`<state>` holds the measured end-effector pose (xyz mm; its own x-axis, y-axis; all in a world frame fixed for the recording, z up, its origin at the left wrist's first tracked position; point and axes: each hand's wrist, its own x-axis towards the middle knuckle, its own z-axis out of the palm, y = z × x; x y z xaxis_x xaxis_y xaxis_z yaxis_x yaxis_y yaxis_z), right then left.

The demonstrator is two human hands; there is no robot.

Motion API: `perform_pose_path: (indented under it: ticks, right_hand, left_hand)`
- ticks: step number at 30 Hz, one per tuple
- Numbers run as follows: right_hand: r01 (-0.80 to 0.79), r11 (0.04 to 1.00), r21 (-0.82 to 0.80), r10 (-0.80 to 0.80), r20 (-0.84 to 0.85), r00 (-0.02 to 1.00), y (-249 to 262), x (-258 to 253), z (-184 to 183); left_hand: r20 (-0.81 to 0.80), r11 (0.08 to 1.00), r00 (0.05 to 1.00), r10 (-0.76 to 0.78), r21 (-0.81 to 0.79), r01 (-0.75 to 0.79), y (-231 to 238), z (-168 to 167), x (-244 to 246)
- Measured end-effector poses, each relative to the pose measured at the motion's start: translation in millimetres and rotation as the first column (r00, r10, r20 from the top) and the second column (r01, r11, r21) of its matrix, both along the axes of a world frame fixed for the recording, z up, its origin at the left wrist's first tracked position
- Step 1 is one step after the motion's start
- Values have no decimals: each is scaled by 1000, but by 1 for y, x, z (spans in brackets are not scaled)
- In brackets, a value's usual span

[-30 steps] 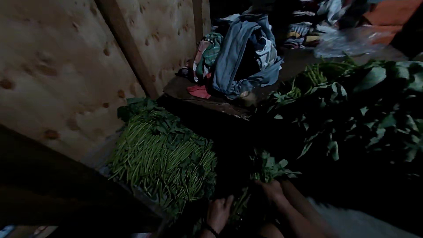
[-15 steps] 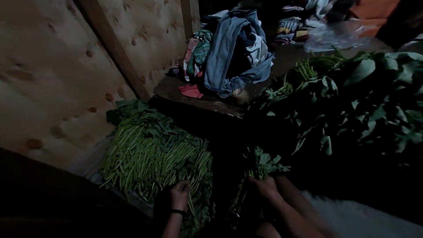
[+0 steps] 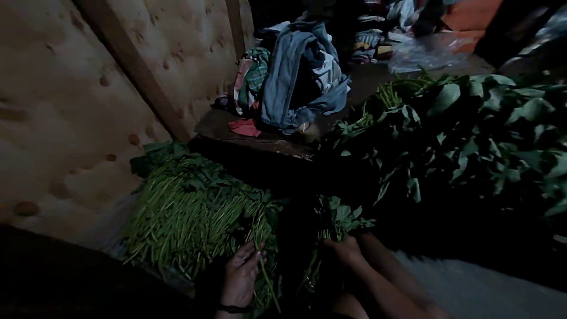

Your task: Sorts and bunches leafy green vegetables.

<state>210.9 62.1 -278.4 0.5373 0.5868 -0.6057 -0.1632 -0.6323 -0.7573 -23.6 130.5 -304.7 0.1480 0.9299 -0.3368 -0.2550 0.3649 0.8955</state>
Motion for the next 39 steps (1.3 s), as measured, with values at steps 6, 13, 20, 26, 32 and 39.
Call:
perform_pose_path:
  ticks: [6,13,20,26,32,39]
  right_hand:
    - [-9,1000,21,9,-11,1000,0,-1,1]
    - [-10,1000,6,10,-10,1000,2,0,-3]
    - [-13,999,31,13,-11,1000,1,0,-6]
    - [41,999,21,-39,-72,997,1,-4,1]
    - [40,994,98,-26,-142,990,-1,-7,5]
    - [18,952,306,84,-315,946,-5,-12,-2]
  left_hand:
    - [86,999,996,-26,39,22,-3,11,-3]
    - [106,998,993,-47,46,42,-4,17,-4]
    - [89,999,995,-36,39,32,-7,20,-3]
    - [24,992,997,-71,108,68,-15,19,7]
    - [-59,978,997,-53,199,64,-30,16,29]
    - [-469,868,851,-239,290,403,-53,11,49]
